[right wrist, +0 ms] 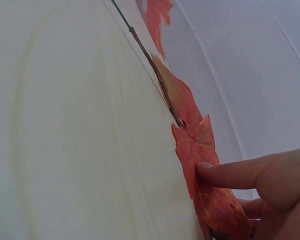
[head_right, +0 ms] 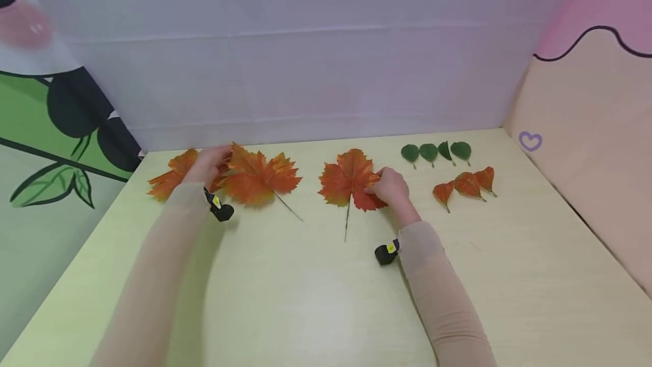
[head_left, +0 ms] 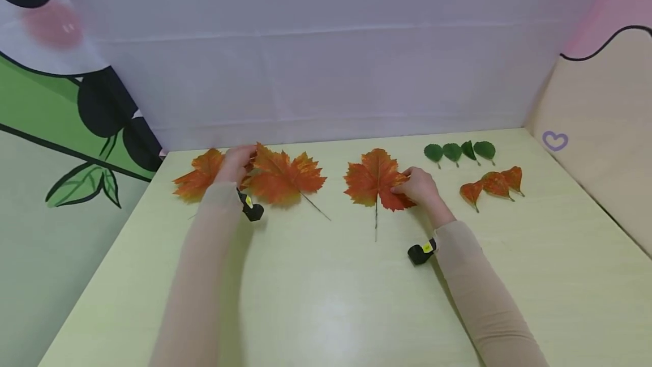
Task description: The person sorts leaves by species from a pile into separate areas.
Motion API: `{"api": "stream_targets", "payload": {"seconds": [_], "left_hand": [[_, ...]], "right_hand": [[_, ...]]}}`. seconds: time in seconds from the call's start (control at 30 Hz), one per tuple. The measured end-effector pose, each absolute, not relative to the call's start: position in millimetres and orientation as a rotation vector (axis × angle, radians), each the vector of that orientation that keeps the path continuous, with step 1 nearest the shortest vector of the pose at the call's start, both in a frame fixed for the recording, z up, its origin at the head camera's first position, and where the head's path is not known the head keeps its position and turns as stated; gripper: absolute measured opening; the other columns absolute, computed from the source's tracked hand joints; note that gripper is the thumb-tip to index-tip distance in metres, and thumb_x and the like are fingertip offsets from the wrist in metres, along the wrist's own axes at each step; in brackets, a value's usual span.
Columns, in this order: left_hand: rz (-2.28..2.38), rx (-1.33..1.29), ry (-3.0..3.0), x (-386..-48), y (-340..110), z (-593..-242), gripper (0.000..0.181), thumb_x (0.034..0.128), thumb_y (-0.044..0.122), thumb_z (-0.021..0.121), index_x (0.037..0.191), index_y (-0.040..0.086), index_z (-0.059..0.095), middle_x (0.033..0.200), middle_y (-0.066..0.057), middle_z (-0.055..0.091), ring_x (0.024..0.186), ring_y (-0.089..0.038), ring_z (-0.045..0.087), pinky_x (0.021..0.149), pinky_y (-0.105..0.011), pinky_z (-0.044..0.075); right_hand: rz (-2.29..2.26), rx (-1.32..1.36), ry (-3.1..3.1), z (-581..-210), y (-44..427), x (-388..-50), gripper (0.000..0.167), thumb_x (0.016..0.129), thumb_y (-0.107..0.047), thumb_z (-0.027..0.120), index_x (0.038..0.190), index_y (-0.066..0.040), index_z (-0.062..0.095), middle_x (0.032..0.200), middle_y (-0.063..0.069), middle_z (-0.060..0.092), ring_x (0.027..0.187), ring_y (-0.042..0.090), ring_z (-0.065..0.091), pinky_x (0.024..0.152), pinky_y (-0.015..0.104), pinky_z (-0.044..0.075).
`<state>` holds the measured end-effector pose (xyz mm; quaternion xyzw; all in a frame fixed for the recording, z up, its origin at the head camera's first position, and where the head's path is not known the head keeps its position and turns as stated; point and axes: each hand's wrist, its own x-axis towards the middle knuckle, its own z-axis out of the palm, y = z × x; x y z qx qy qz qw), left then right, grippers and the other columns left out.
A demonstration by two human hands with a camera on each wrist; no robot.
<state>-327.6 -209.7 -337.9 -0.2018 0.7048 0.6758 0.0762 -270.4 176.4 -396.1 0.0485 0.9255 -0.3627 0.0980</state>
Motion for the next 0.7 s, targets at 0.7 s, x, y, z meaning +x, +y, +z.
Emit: {"api": "stream_targets", "payload": {"seconds": [0.7], "left_hand": [[0.821, -0.151, 2.806, -295, -203, -372, 0.068, 0.0829, 0.049, 0.057, 0.116, -0.009, 0.047, 0.121, -0.026, 0.046, 0.106, -0.036, 0.043, 0.088, -0.043, 0.04]], "right_hand": [[-1.07, 0.142, 2.725, -394, 175, -268, 0.054, 0.081, -0.023, 0.067, 0.123, 0.005, 0.046, 0.115, 0.021, 0.052, 0.097, 0.03, 0.047, 0.083, 0.038, 0.042]]}}
